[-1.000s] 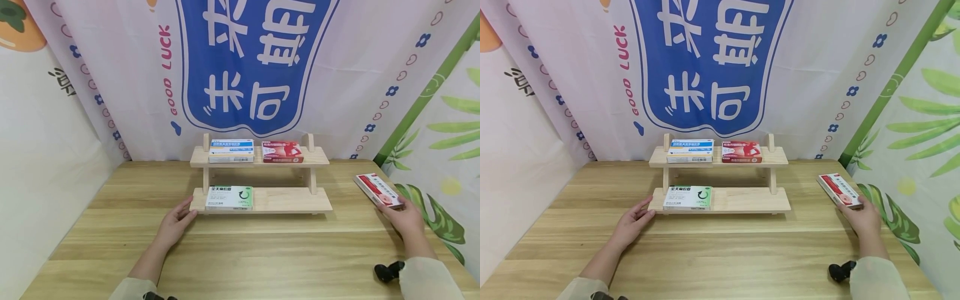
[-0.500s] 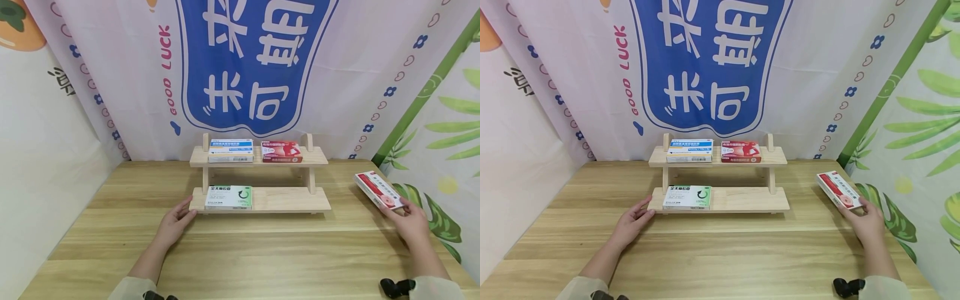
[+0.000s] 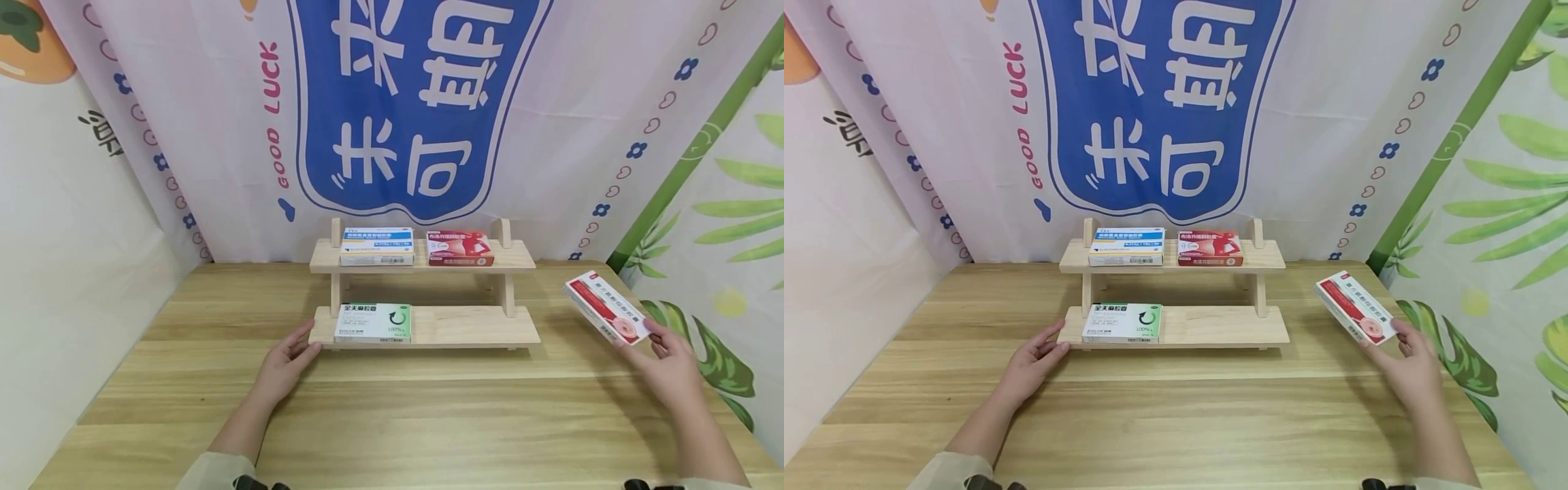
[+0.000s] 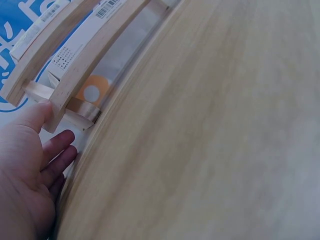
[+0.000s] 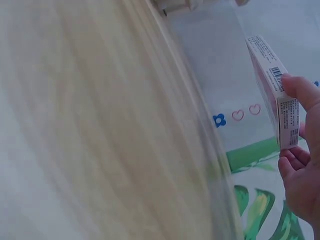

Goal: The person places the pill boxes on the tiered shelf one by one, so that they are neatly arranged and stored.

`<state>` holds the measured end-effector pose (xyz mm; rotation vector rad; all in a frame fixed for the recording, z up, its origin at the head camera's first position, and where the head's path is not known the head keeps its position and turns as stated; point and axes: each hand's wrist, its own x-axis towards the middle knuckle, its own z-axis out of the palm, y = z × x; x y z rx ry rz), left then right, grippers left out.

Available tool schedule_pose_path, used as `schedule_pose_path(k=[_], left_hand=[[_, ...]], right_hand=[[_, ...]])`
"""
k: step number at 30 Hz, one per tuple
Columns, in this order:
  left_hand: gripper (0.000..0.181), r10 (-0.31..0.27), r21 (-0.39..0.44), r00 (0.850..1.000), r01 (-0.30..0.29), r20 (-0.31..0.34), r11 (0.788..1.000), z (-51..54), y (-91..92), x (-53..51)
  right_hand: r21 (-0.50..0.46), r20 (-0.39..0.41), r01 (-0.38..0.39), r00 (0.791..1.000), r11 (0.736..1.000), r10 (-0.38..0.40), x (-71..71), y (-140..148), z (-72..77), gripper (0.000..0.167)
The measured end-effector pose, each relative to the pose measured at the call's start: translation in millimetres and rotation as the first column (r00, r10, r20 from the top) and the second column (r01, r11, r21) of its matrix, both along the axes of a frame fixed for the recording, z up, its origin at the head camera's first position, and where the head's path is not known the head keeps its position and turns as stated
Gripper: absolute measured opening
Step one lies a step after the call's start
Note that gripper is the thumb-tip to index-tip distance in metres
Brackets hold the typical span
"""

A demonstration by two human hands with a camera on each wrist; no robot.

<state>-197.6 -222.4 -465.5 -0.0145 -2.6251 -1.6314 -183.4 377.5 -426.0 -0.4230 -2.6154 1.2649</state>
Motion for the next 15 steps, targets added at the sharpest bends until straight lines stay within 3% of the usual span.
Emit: schedule_pose_path(k=[6, 15], left_hand=[[0.056, -0.008, 0.007, 1.000, 0.008, 0.003, 1.000, 0.5, -0.1, 0.6], [0.057, -0.004, -0.009, 1.000, 0.004, -0.003, 1.000, -2.2, -1.1, 0.3]], right_hand=[[0.022, -0.068, -0.062, 0.996, 0.998, 0.064, 4.4, -18.3, 8.1, 0.080], [0.005, -0.073, -0.172, 0.982, 0.985, 0.172, 10.7, -47.2, 21.7, 0.080]])
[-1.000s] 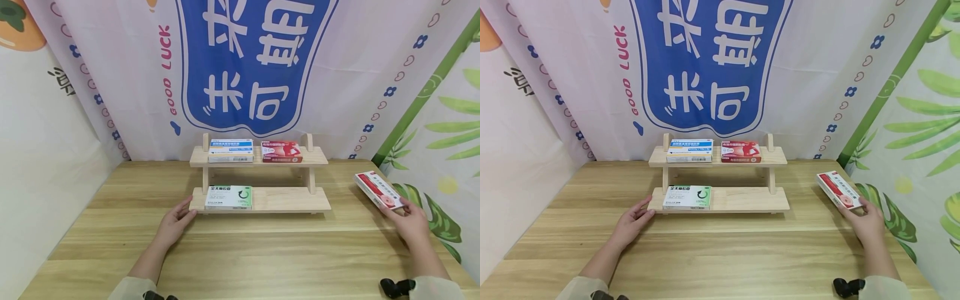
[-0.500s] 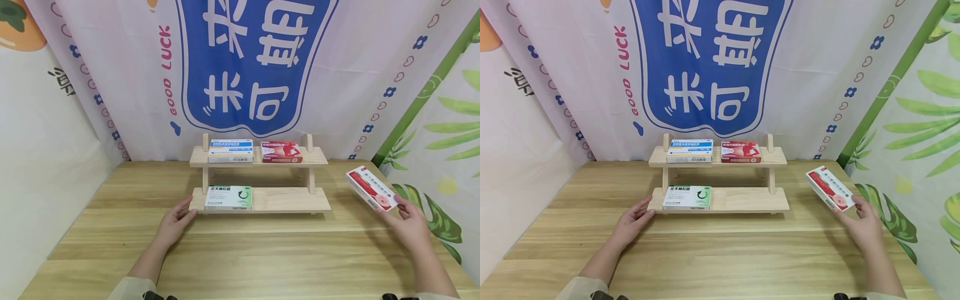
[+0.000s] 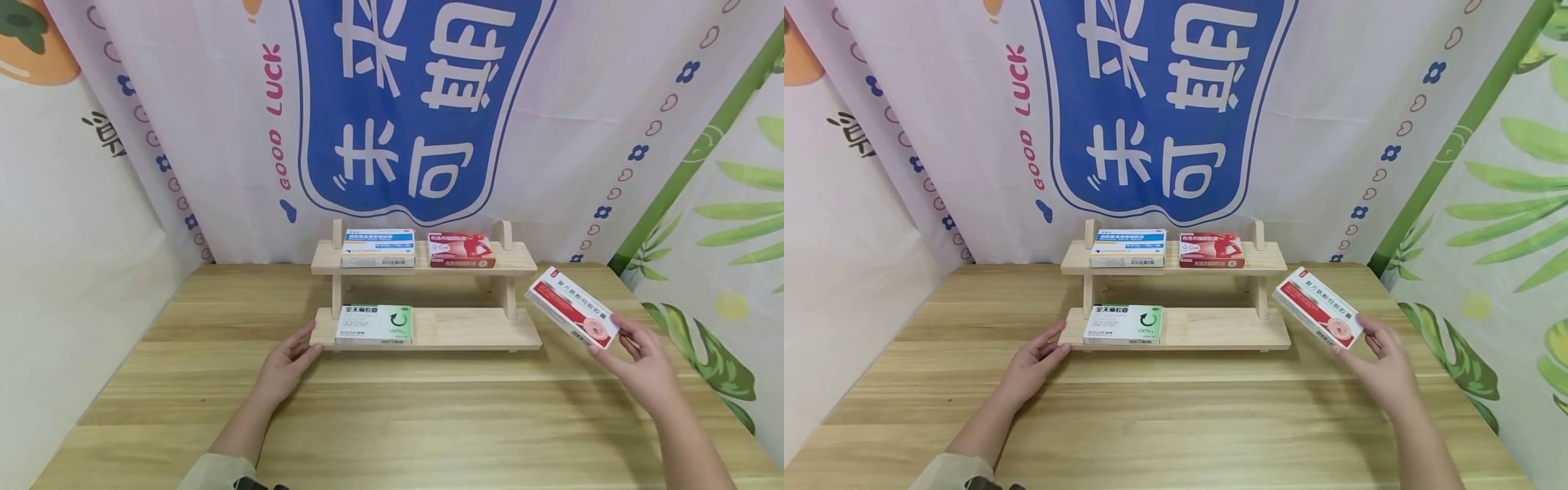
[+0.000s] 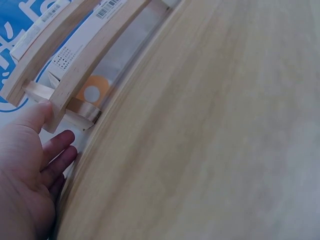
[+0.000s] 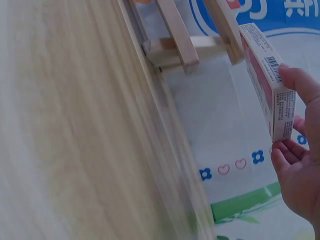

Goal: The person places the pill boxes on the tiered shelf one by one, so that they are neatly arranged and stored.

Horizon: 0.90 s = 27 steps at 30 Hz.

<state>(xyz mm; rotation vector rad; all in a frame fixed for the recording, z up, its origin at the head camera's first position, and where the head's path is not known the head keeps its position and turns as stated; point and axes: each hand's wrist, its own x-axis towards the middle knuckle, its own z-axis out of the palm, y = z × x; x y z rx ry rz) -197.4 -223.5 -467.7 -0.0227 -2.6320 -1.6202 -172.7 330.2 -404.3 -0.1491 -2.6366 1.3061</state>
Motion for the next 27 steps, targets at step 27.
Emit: schedule_pose_path(k=[27], left_hand=[[0.056, -0.011, 0.013, 1.000, 0.011, 0.001, 1.000, 6.0, 1.6, 2.7]], right_hand=[[0.044, -0.171, -0.196, 0.965, 0.980, 0.200, 8.8, -42.2, 12.0, 0.071]])
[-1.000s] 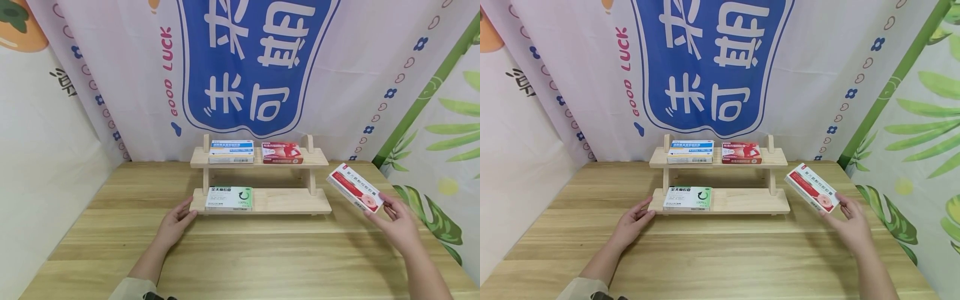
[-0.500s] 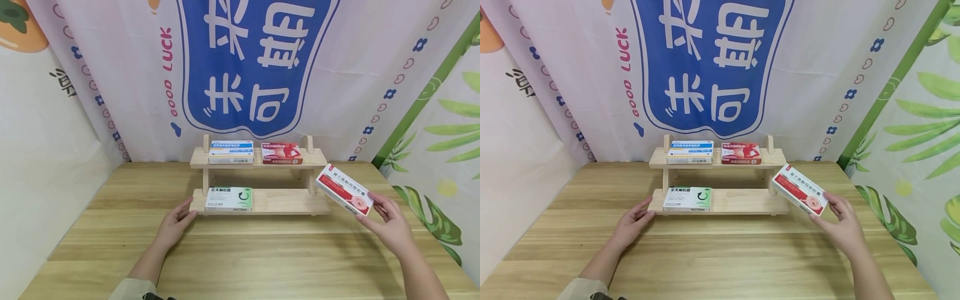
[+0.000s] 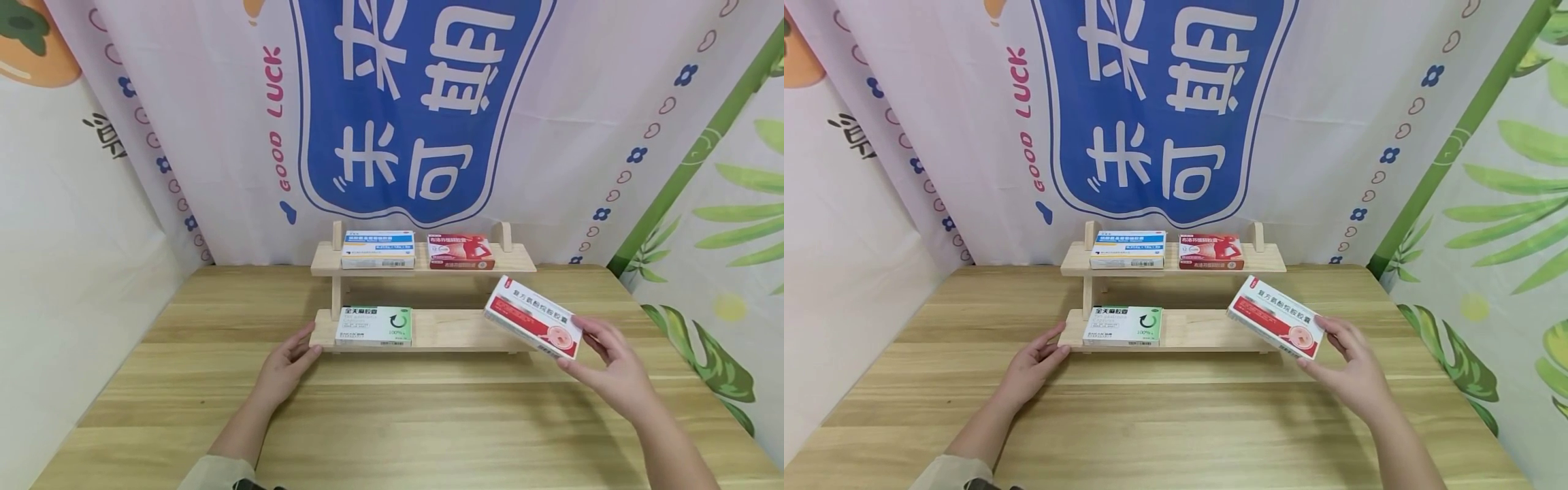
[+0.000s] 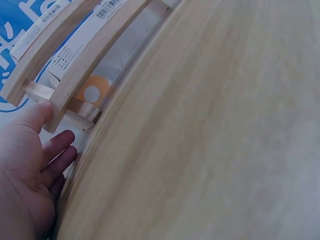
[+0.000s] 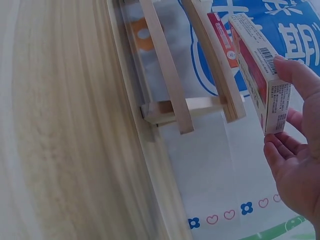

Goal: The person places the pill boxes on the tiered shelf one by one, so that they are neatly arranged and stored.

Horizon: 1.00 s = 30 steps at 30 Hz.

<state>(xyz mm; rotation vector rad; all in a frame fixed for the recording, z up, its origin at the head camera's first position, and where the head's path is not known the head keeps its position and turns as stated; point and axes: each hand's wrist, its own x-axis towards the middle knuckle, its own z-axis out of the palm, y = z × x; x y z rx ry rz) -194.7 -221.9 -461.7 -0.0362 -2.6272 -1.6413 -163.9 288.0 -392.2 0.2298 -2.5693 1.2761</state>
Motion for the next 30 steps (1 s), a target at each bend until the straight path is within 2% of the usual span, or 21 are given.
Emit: schedule_pose_path(k=[11, 24, 30], left_hand=[[0.057, 0.003, -0.002, 1.000, -0.003, 0.007, 1.000, -0.5, -0.8, 0.4], [0.057, -0.004, 0.006, 1.000, 0.004, -0.011, 1.000, -1.3, -0.3, -0.8], [0.057, -0.005, 0.014, 1.000, 0.005, -0.010, 1.000, -1.7, -0.4, -0.5]], right_hand=[[0.060, 0.046, -0.065, 0.997, 0.996, 0.062, -3.7, -24.5, -2.3, 0.070], [0.045, 0.083, -0.151, 0.986, 0.987, 0.147, -13.1, -54.6, -17.7, 0.068], [0.069, 0.050, -0.180, 0.983, 0.981, 0.177, -20.7, -62.5, -30.2, 0.065]])
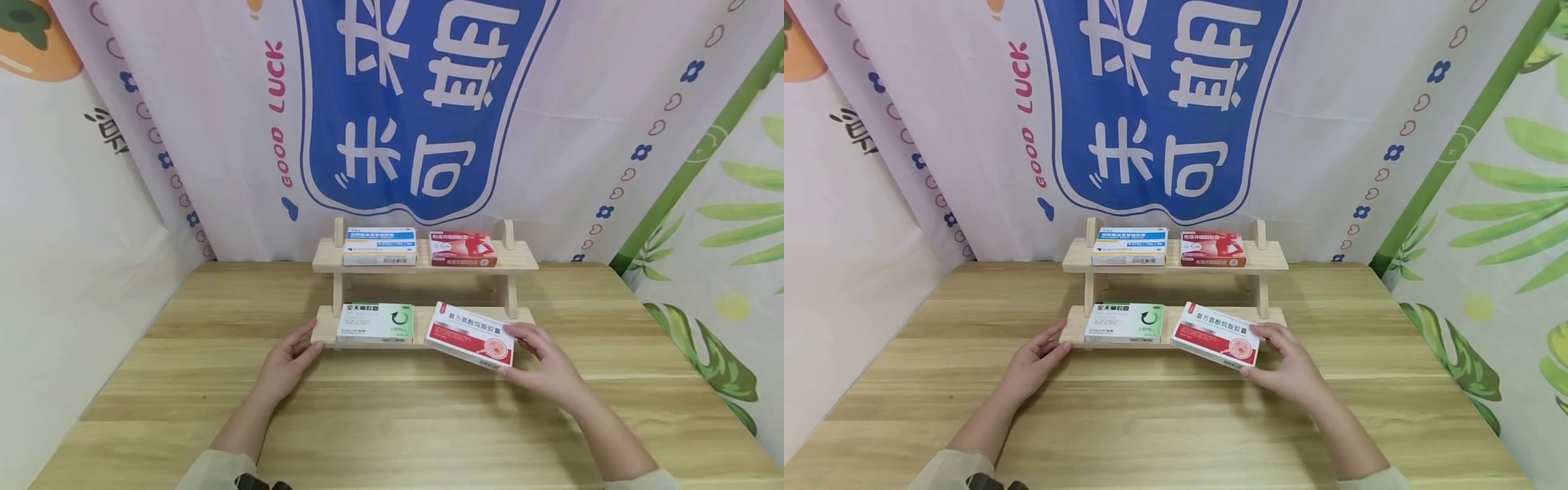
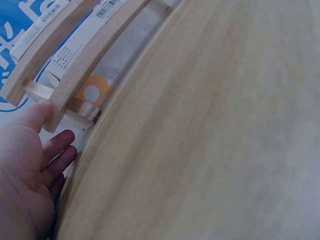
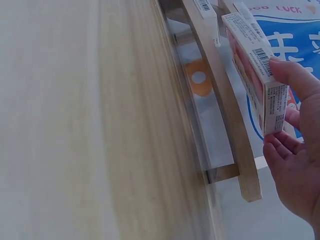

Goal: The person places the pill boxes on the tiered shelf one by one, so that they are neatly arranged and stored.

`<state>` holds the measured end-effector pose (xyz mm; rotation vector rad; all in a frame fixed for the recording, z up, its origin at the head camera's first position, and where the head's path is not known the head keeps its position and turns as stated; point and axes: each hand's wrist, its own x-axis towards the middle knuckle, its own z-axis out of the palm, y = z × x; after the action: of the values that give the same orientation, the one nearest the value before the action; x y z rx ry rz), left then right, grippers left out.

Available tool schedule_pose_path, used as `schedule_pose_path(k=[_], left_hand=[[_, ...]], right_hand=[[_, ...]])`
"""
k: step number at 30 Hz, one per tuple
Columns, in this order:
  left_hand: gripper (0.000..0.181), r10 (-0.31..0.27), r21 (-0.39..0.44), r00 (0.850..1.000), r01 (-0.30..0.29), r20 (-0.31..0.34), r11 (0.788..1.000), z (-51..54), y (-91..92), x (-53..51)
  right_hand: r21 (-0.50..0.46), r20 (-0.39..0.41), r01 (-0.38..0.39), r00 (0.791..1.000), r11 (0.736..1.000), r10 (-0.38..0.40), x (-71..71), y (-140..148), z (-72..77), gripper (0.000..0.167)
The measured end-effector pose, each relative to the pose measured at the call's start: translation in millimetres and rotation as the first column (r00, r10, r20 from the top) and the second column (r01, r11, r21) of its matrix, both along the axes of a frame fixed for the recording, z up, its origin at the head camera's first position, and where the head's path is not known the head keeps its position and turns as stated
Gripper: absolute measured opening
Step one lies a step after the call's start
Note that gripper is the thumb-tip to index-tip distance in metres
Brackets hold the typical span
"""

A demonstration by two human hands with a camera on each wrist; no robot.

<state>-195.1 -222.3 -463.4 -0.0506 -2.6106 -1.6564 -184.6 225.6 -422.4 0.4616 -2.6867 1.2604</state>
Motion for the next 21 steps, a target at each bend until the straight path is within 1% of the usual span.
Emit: schedule_pose_path(k=[4, 9, 14, 17, 21], left_hand=[[0.057, 0.005, -0.003, 1.000, -0.005, 0.007, 1.000, -1.5, -0.1, -0.7], [0.058, 0.013, -0.010, 1.000, -0.013, 0.017, 1.000, -3.3, 0.0, -1.3], [0.057, 0.013, 0.001, 1.000, -0.013, 0.019, 1.000, -1.1, 0.7, -0.8], [0.057, 0.012, 0.008, 1.000, -0.012, 0.023, 1.000, 0.7, 1.2, -0.2], [0.057, 0.015, 0.005, 0.999, -0.015, 0.030, 1.000, 0.2, 0.9, -0.7]], right_hand=[[0.024, 0.002, 0.003, 1.000, 1.000, -0.003, -4.4, -2.5, -4.0, 0.065], [0.052, 0.058, 0.010, 0.998, 0.999, -0.013, -7.3, -3.8, -6.0, 0.068], [0.078, 0.089, 0.014, 0.996, 0.997, -0.021, -8.8, -2.8, -6.0, 0.071], [0.092, 0.087, 0.014, 0.996, 0.996, -0.023, -9.6, -2.1, -6.2, 0.070], [0.088, 0.062, 0.018, 0.998, 0.996, -0.023, -11.1, -1.8, -7.9, 0.064]])
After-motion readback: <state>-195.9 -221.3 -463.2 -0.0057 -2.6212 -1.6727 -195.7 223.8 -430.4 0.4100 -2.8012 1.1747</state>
